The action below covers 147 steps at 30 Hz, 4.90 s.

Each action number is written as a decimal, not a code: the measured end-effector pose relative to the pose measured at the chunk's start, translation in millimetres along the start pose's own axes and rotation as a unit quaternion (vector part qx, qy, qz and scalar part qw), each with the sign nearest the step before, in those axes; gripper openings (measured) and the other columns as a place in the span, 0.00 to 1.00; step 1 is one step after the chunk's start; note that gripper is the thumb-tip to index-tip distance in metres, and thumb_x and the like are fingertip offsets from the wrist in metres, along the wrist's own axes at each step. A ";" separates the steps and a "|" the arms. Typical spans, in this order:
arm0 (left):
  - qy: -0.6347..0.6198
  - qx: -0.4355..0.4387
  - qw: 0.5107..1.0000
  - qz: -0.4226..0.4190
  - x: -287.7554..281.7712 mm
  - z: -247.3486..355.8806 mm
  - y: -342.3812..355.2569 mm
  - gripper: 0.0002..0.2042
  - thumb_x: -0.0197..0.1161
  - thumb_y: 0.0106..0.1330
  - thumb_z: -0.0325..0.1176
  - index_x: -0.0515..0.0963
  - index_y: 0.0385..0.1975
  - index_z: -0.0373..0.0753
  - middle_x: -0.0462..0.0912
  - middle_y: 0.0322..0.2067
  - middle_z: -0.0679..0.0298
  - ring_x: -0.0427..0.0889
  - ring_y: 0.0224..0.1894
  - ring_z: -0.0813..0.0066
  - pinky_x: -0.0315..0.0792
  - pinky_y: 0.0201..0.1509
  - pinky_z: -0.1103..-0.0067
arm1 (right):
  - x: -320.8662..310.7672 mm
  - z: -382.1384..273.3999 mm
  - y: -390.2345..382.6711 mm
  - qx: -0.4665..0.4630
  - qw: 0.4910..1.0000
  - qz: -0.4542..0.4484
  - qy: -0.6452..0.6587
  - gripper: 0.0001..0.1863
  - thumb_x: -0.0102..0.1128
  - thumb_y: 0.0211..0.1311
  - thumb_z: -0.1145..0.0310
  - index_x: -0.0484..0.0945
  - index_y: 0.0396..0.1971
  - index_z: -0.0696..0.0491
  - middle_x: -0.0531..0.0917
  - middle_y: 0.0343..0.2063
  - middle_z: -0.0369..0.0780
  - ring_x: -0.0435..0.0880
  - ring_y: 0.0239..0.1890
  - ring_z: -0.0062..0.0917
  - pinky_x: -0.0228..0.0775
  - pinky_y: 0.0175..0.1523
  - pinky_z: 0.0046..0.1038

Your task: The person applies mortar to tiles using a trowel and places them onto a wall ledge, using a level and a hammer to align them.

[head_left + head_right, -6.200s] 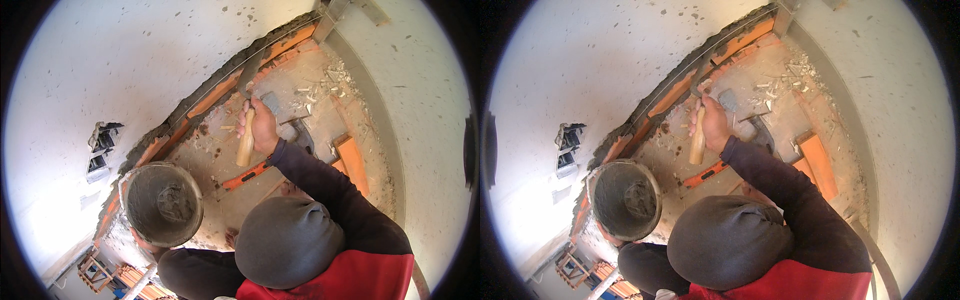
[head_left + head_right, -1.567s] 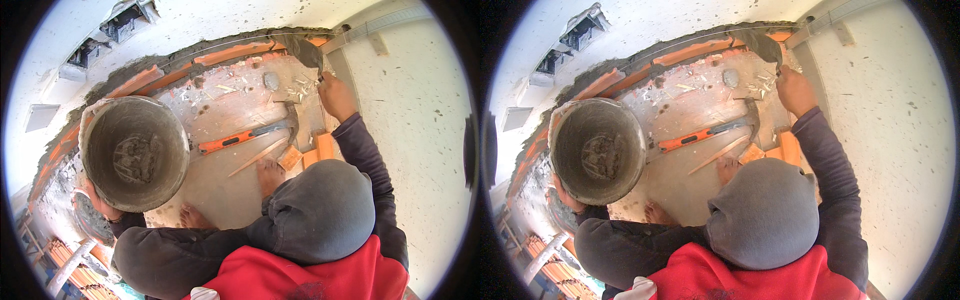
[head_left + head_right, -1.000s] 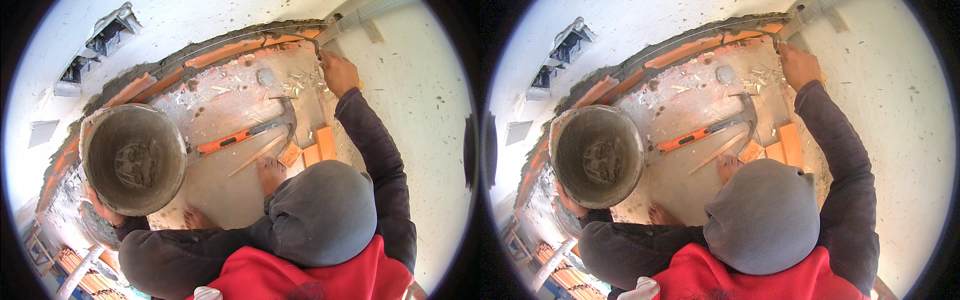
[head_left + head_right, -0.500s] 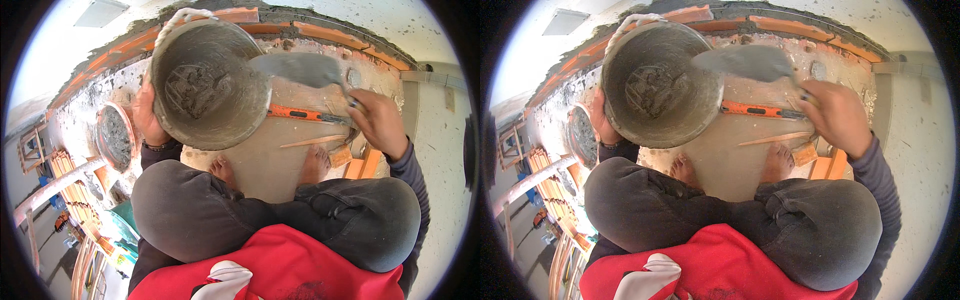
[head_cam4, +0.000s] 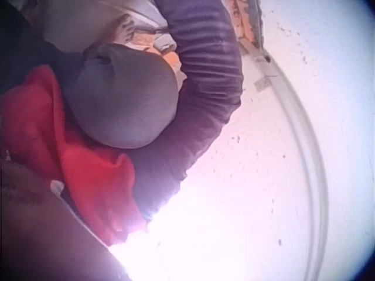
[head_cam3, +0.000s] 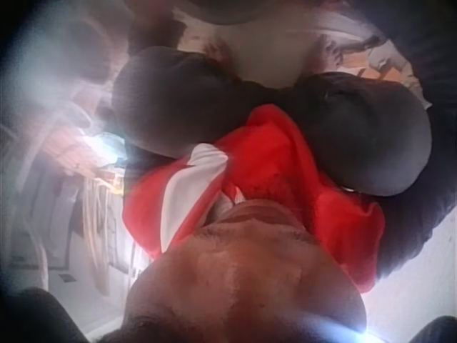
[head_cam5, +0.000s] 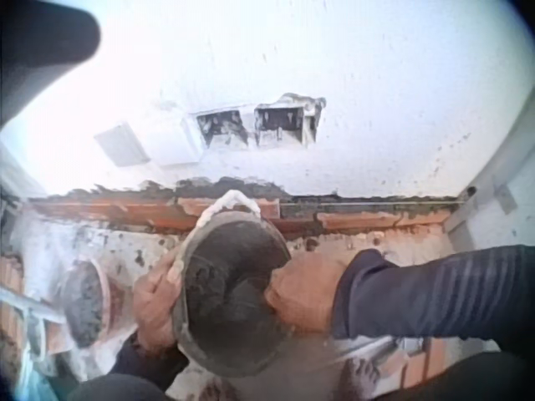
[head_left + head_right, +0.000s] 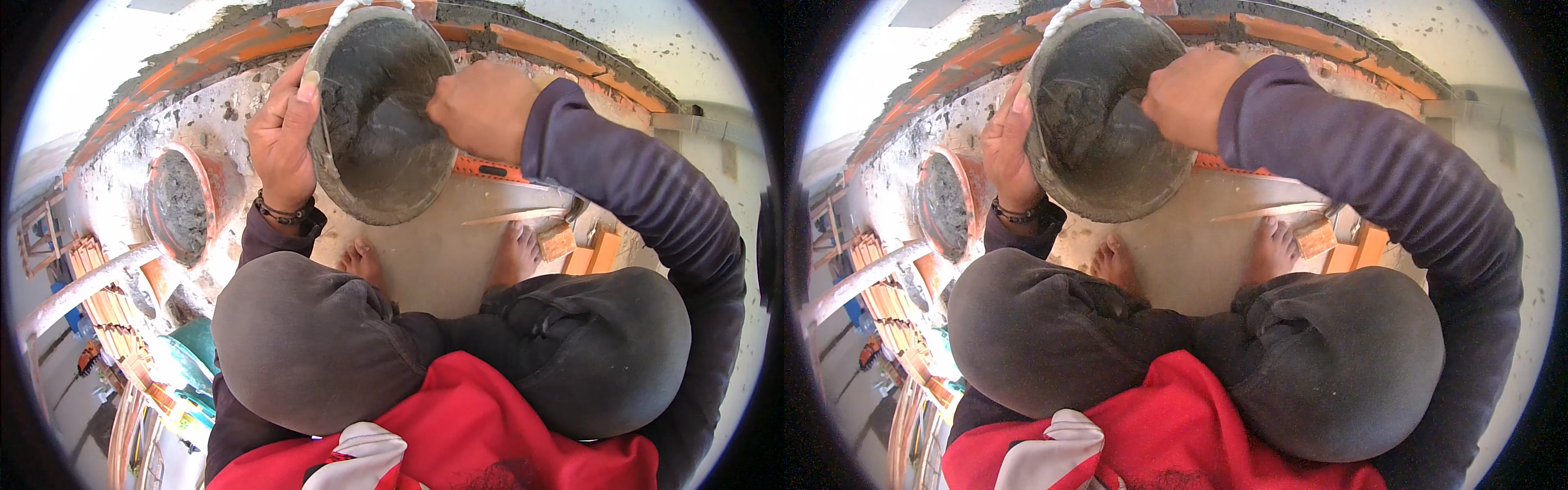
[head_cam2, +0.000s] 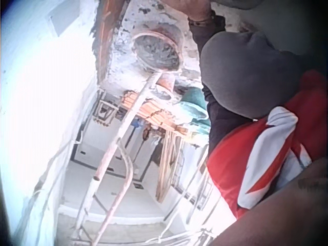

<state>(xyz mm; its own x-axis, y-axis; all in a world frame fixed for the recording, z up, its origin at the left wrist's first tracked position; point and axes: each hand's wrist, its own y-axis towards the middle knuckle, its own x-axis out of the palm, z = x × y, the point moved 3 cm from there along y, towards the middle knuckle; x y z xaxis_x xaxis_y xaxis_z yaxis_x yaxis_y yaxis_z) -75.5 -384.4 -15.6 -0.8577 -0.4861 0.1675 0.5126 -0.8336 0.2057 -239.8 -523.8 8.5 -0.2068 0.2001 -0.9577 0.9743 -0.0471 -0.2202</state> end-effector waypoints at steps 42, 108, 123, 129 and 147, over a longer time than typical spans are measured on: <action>-0.029 -0.114 0.973 0.200 -86.1 -10.4 -22.9 0.22 0.39 0.77 0.39 0.68 0.59 0.27 0.75 0.57 0.53 0.73 0.59 0.65 0.64 0.65 0.69 | 38.0 257.5 -305.3 0.392 0.904 -0.104 0.134 0.17 0.63 0.45 0.67 0.80 0.34 0.63 0.80 0.26 0.53 0.79 0.29 0.42 0.71 0.39 0.36; -0.115 -0.151 0.977 0.095 -72.9 -4.2 -8.6 0.22 0.41 0.77 0.45 0.71 0.57 0.33 0.75 0.56 0.56 0.73 0.57 0.67 0.61 0.64 0.69 | 79.3 236.5 -332.9 0.430 0.898 0.083 0.031 0.11 0.64 0.52 0.65 0.80 0.34 0.52 0.83 0.31 0.45 0.81 0.35 0.44 0.73 0.41 0.42; -0.031 -0.116 0.988 0.101 -83.1 -7.0 -11.3 0.23 0.40 0.77 0.44 0.70 0.57 0.29 0.76 0.56 0.54 0.73 0.57 0.64 0.62 0.64 0.67 | 62.5 243.6 -314.1 0.358 0.902 0.080 0.230 0.09 0.63 0.51 0.72 0.77 0.28 0.62 0.77 0.19 0.44 0.73 0.22 0.31 0.67 0.32 0.32; -0.116 -0.157 0.979 0.052 -63.8 0.0 -8.3 0.24 0.40 0.77 0.45 0.70 0.57 0.30 0.75 0.56 0.54 0.73 0.57 0.63 0.62 0.64 0.67 | 86.8 174.2 -323.8 0.455 0.850 0.073 0.256 0.15 0.59 0.60 0.62 0.78 0.32 0.62 0.80 0.27 0.52 0.79 0.32 0.46 0.70 0.40 0.40; -0.092 -0.160 0.980 0.077 -61.2 -2.5 -3.4 0.25 0.39 0.76 0.48 0.69 0.60 0.35 0.74 0.58 0.54 0.72 0.59 0.60 0.61 0.65 0.63 | 115.6 193.0 -303.0 0.562 0.817 0.110 0.063 0.16 0.53 0.63 0.64 0.76 0.40 0.63 0.82 0.31 0.55 0.83 0.39 0.49 0.73 0.46 0.46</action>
<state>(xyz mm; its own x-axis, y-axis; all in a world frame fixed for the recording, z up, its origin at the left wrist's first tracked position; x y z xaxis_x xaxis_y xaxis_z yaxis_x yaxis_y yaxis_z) -24.9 -352.5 -29.0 -0.7346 -0.5810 0.3504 0.5711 -0.8083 -0.1429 -576.2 -675.3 -71.2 0.0427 0.1611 -0.9860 0.2736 -0.9511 -0.1435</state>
